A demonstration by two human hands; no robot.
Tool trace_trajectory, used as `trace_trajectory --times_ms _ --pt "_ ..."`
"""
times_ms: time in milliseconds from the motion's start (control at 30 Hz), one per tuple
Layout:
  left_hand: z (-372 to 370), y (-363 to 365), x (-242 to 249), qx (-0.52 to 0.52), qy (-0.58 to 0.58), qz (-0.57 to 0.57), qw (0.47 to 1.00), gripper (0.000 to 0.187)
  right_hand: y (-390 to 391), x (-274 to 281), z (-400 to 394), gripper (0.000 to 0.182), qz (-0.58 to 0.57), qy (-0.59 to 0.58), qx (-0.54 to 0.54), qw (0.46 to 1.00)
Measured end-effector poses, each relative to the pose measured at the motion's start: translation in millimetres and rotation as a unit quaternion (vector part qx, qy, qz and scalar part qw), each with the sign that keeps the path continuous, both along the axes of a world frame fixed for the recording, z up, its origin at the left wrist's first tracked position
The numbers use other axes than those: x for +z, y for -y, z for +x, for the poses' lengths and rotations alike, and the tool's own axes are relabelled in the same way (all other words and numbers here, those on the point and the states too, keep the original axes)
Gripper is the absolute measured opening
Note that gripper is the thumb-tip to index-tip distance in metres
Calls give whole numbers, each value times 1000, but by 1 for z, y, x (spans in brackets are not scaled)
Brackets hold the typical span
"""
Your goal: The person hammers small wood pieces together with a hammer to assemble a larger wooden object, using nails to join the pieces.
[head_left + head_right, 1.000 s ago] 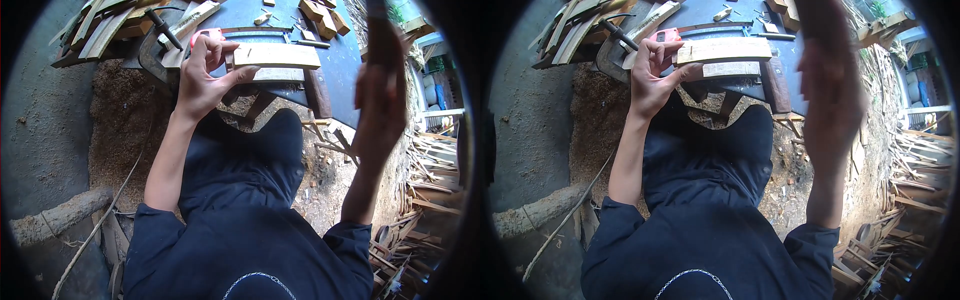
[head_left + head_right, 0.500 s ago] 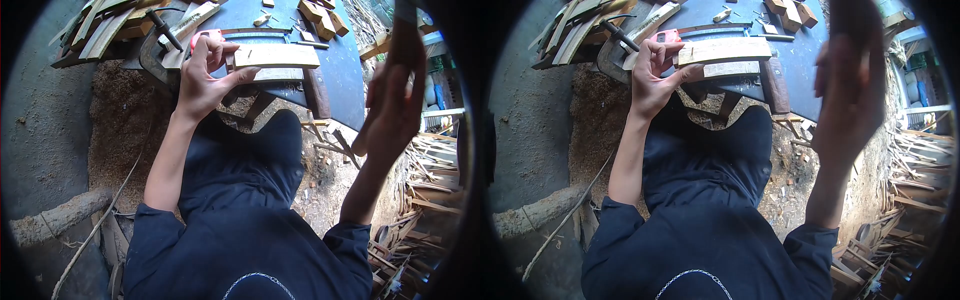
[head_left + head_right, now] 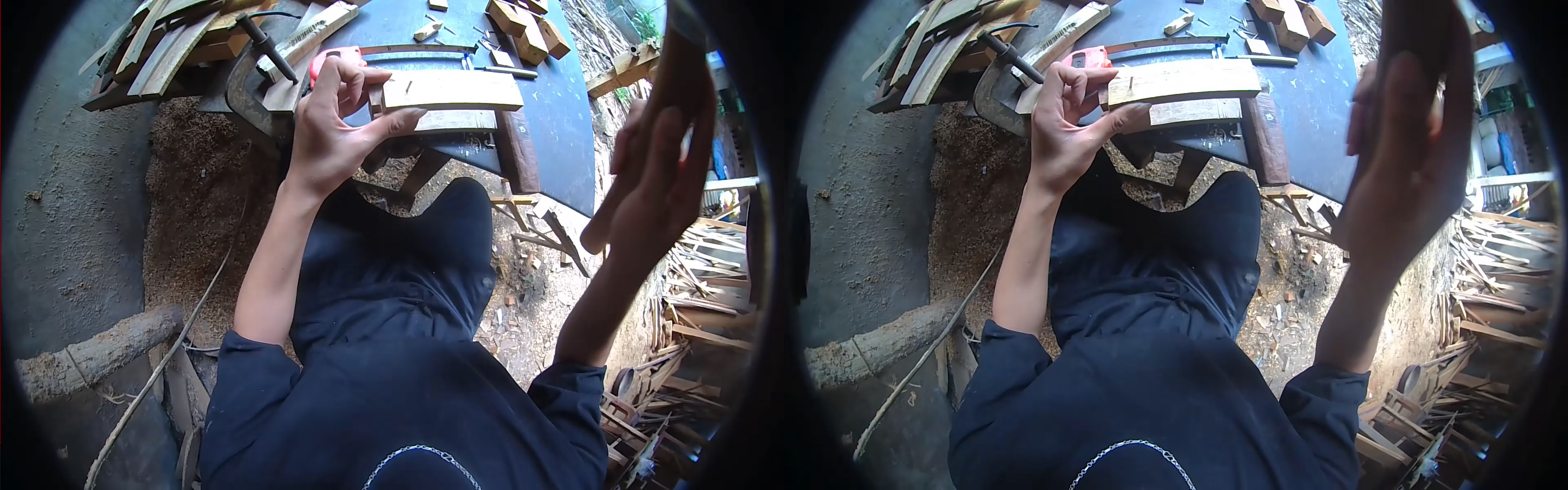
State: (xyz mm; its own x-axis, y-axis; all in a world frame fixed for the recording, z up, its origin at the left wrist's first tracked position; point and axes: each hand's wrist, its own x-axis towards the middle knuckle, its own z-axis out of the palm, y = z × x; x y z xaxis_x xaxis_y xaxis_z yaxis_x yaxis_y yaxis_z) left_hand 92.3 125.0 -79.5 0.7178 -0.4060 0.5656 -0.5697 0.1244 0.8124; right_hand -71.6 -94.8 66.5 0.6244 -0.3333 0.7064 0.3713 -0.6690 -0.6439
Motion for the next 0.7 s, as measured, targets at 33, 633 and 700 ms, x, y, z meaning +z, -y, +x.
trace_trajectory --times_ms 33,633,700 --pt "0 0 -1 -4 -6 -1 1000 47 6 -21 1 43 -24 -15 0 1000" --pt "3 6 -4 27 10 -33 999 55 -3 -18 1 47 -93 -77 10 993" --pt "2 5 -4 34 9 -27 999 55 -11 -18 4 47 -208 -164 60 962"
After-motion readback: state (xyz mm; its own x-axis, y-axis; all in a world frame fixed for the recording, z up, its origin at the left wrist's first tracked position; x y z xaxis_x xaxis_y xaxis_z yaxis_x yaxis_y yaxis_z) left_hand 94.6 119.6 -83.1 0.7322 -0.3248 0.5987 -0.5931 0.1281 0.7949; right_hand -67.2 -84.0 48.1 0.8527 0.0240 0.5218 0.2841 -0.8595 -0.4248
